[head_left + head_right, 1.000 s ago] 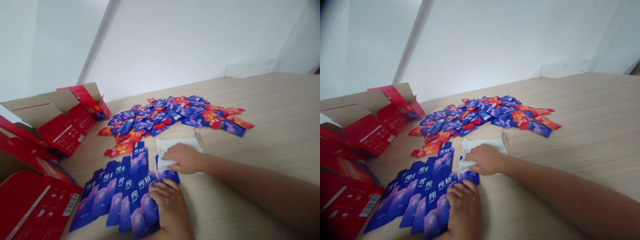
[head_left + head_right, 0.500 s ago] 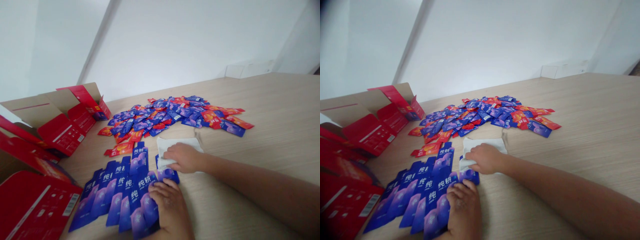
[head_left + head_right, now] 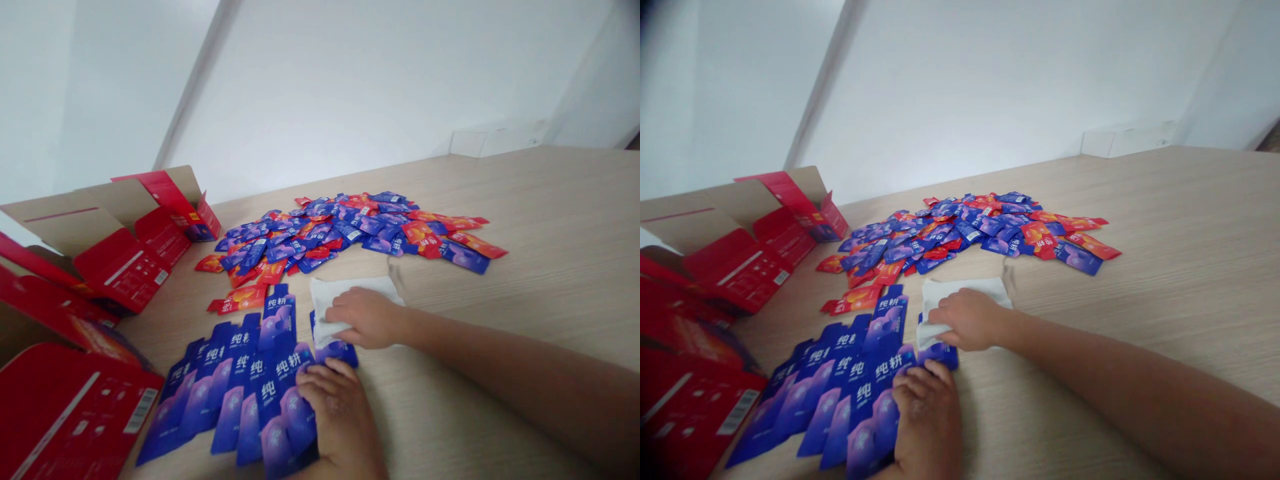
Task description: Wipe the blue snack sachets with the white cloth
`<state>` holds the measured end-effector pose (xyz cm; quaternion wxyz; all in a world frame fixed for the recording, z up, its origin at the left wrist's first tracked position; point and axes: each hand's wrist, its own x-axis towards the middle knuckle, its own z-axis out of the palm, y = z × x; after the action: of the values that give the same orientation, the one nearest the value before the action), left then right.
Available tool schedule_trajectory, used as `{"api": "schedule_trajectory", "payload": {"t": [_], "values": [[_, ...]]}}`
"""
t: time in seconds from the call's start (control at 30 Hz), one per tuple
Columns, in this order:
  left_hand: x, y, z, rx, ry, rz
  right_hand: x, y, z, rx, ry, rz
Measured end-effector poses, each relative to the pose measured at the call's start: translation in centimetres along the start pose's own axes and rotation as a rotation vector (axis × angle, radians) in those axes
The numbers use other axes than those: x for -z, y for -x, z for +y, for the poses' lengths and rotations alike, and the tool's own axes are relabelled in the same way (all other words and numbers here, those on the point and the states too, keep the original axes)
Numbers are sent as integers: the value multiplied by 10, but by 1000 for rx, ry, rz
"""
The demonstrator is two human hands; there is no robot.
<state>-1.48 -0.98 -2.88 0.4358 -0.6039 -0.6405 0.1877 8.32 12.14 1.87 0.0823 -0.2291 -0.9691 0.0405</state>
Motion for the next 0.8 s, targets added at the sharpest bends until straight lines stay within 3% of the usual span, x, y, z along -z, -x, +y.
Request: {"api": "schedule_trajectory", "payload": {"t": [0.13,0.37,0.6,0.8], "values": [[0,0,-1,-8,2,27,-1,-1,-8,94,-18,-6],[9,-1,-2,15,6,-37,1,-3,7,-129,35,9],[4,-1,0,13,15,-64,-1,-1,-9,120,1,3],[4,-1,-1,-4,2,-16,-2,-5,5,-101,16,11]]}}
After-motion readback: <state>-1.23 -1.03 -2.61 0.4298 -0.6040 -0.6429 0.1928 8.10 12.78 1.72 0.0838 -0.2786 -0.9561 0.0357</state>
